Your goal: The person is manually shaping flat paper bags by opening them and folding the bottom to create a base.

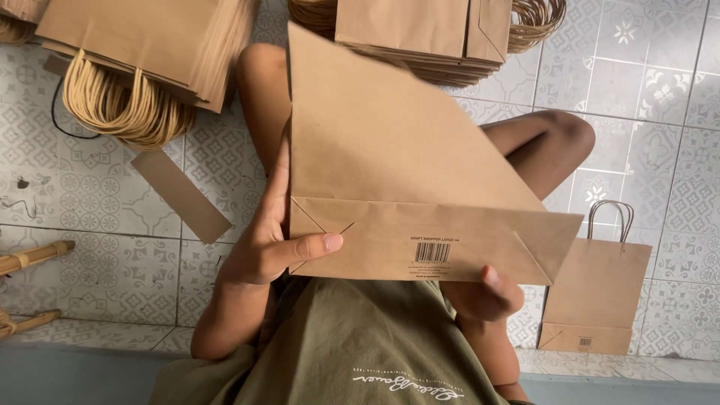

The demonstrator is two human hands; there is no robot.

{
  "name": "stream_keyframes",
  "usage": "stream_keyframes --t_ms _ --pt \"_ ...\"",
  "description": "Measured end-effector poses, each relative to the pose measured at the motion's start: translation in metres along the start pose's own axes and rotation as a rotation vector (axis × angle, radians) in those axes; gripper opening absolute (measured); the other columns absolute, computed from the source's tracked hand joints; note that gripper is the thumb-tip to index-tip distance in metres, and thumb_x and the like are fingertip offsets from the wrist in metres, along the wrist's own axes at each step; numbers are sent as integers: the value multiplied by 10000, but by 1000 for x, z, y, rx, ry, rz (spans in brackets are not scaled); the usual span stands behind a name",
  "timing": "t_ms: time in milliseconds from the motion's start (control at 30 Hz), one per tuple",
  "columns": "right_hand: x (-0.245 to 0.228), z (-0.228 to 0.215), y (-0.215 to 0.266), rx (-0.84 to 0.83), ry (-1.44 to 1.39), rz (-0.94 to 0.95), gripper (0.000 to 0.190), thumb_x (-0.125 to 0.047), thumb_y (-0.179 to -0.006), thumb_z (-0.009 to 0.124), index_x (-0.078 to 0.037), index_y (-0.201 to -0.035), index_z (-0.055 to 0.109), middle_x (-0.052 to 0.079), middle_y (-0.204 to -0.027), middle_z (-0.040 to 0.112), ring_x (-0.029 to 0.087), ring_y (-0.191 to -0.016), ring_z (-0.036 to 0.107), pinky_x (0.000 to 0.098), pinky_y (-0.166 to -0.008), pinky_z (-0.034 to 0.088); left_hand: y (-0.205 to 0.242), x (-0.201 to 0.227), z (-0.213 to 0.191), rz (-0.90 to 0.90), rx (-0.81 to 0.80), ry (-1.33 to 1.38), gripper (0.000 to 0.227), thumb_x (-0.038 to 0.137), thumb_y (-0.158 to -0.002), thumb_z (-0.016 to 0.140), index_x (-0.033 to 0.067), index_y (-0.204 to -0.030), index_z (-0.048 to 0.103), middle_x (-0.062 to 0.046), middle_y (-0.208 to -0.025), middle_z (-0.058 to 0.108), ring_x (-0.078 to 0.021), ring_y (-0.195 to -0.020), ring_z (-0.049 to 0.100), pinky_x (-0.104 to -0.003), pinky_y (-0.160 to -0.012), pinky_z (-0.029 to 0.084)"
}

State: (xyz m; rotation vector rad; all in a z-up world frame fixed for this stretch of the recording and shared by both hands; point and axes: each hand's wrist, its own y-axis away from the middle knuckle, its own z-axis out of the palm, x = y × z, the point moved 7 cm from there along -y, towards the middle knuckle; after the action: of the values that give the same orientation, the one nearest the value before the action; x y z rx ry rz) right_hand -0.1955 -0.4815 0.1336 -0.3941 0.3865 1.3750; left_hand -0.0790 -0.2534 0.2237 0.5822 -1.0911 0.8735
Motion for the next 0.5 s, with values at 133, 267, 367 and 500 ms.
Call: stream_keyframes --t_ms 133,267,367,500 --pt "13 14 2 -63 -5 -25 522 -137 -1035 557 27 -1522 467 205 -1487 579 378 -1404 518 530 -1205 403 -1 -4 3 -20 -35 23 1091 11 -865 669 111 -1630 -102 -75 -1738 71 -213 -1611 150 -378 -1354 134" --pt "-2 1 2 -21 41 -38 463 -214 -1098 509 -48 -1530 519 125 -1524 573 322 -1458 480 521 -1247 351 4 -1 -10 53 74 -15 980 46 -845 701 75 -1621 103 -77 -1586 249 -255 -1494 323 -401 -1290 324" --pt "-24 -26 -14 5 123 -89 469 -223 -1064 437 -34 -1487 515 199 -1431 595 400 -1352 543 638 -1161 409 5 -14 -36 94 196 -13 778 30 -801 731 3 -1502 395 -115 -1210 618 -212 -1157 598 -423 -1065 548" --pt "-50 -52 -23 7 334 -217 473 -162 -993 330 69 -1329 569 350 -1201 664 532 -1113 687 790 -1040 483 19 -41 -56 96 279 29 481 -10 -770 743 -66 -1227 605 -133 -840 690 -143 -828 667 -451 -788 642"
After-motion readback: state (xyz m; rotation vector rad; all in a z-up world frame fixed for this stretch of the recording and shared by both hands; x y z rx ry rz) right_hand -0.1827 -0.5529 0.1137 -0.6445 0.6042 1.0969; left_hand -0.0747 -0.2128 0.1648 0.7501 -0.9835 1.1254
